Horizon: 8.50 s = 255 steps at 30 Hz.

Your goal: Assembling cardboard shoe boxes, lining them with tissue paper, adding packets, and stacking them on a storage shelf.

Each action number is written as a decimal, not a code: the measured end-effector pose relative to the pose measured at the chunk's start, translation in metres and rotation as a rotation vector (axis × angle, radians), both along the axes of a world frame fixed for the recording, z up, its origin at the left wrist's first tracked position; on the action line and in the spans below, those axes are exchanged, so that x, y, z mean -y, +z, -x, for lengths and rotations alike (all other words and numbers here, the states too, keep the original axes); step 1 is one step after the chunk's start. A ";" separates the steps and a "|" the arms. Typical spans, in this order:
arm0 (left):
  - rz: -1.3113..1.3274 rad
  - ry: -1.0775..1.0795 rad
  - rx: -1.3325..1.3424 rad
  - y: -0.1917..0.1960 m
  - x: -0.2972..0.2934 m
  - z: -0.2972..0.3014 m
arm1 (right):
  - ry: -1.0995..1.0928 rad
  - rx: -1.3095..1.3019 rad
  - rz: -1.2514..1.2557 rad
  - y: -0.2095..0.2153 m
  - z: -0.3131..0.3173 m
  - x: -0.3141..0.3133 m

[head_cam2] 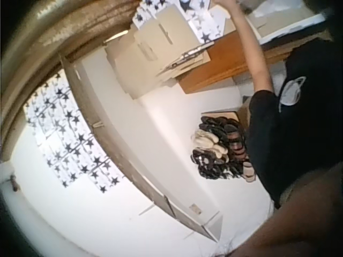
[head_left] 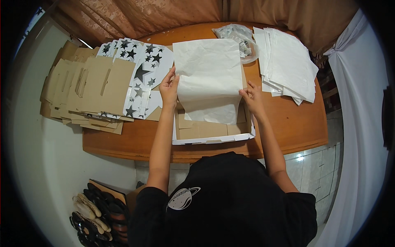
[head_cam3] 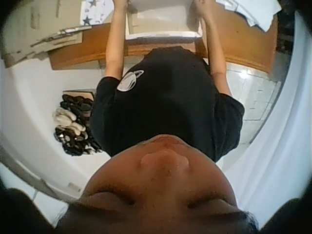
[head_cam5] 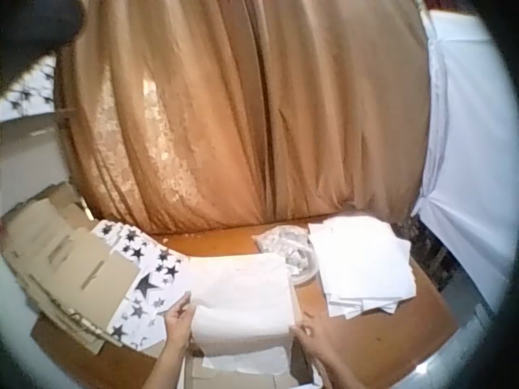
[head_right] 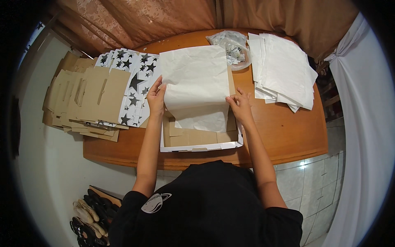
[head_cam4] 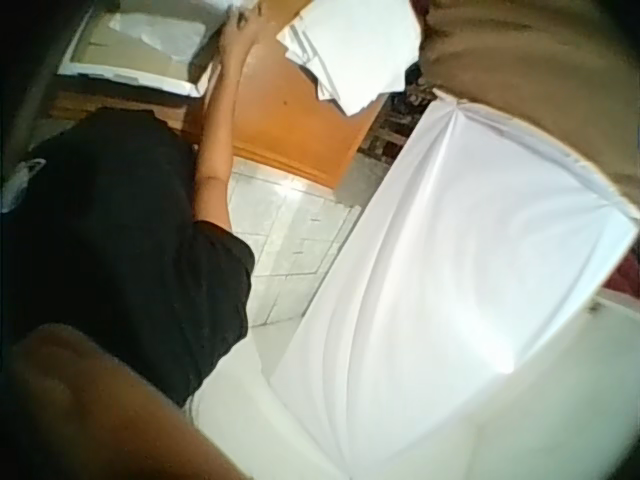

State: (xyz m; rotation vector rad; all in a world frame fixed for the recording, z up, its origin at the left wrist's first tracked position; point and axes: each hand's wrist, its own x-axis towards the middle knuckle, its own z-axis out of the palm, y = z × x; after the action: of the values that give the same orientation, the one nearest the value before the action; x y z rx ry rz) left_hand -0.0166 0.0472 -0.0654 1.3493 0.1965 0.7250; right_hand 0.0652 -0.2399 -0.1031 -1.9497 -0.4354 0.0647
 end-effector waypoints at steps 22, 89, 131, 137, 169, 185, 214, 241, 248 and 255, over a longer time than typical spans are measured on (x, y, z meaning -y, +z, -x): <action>-1.596 -0.567 -0.002 -0.023 0.063 0.052 | 0.252 0.634 0.537 0.040 0.018 -0.036; -1.498 -1.567 -0.860 -0.036 0.041 0.066 | 1.065 0.005 1.342 0.018 0.050 -0.047; -1.934 -0.961 -0.913 -0.029 0.061 0.056 | 0.717 0.335 1.580 -0.046 0.069 -0.043; -1.874 -0.642 -0.161 -0.009 0.051 0.062 | 0.967 -0.016 1.343 0.053 0.050 -0.045; -1.574 -0.565 -0.606 0.018 0.071 -0.236 | -0.165 0.183 0.132 -0.054 -0.209 -0.065; -1.254 -0.155 -0.165 0.046 0.062 -0.142 | -0.115 0.009 -0.659 0.024 -0.131 -0.047; 0.006 -0.075 -0.472 0.003 0.010 0.040 | 0.176 -0.172 -0.496 0.023 -0.010 -0.025; -0.631 -0.134 -0.315 -0.005 -0.003 0.079 | 0.382 0.198 -0.164 0.032 0.022 0.029; -1.070 -0.202 -0.628 0.040 0.015 0.107 | 0.348 0.407 0.109 0.048 0.052 0.043; -1.120 -0.156 -0.454 0.040 0.068 0.121 | 0.402 0.440 0.412 0.058 0.084 0.042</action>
State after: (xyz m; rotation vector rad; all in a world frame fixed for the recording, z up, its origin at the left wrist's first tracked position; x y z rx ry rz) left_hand -0.1378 -0.0209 -0.0257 2.5660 0.0236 0.3573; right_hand -0.0185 -0.2816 -0.0452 -2.2508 -1.1801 -0.0216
